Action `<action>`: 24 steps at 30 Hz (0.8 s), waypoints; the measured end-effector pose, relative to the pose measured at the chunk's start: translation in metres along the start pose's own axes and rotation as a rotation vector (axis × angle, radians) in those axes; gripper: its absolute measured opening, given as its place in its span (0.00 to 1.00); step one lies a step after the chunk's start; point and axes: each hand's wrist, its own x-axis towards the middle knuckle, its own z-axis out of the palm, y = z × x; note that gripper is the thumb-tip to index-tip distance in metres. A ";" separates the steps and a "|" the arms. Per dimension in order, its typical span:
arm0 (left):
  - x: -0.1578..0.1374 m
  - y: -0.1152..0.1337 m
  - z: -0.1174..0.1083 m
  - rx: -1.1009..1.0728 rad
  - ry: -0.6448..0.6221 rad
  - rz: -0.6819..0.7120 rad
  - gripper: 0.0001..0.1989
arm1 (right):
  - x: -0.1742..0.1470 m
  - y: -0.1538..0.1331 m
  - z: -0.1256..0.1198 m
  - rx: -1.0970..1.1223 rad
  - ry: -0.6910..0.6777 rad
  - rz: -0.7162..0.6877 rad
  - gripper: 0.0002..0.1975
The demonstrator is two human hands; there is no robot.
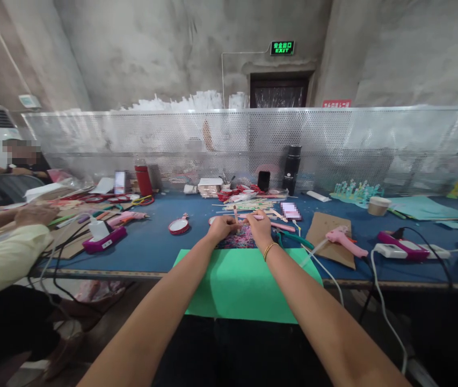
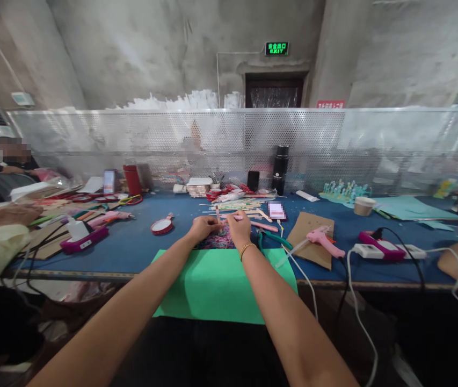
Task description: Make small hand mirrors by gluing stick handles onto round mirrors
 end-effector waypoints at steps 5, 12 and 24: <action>0.000 -0.001 0.000 0.008 -0.001 0.006 0.24 | 0.001 0.001 0.000 -0.012 0.005 -0.011 0.05; 0.001 0.001 0.001 0.015 0.009 -0.007 0.23 | 0.003 0.006 0.001 0.040 -0.025 0.004 0.05; 0.001 -0.001 0.001 0.030 0.016 0.008 0.24 | 0.001 -0.003 -0.002 0.077 0.040 -0.013 0.11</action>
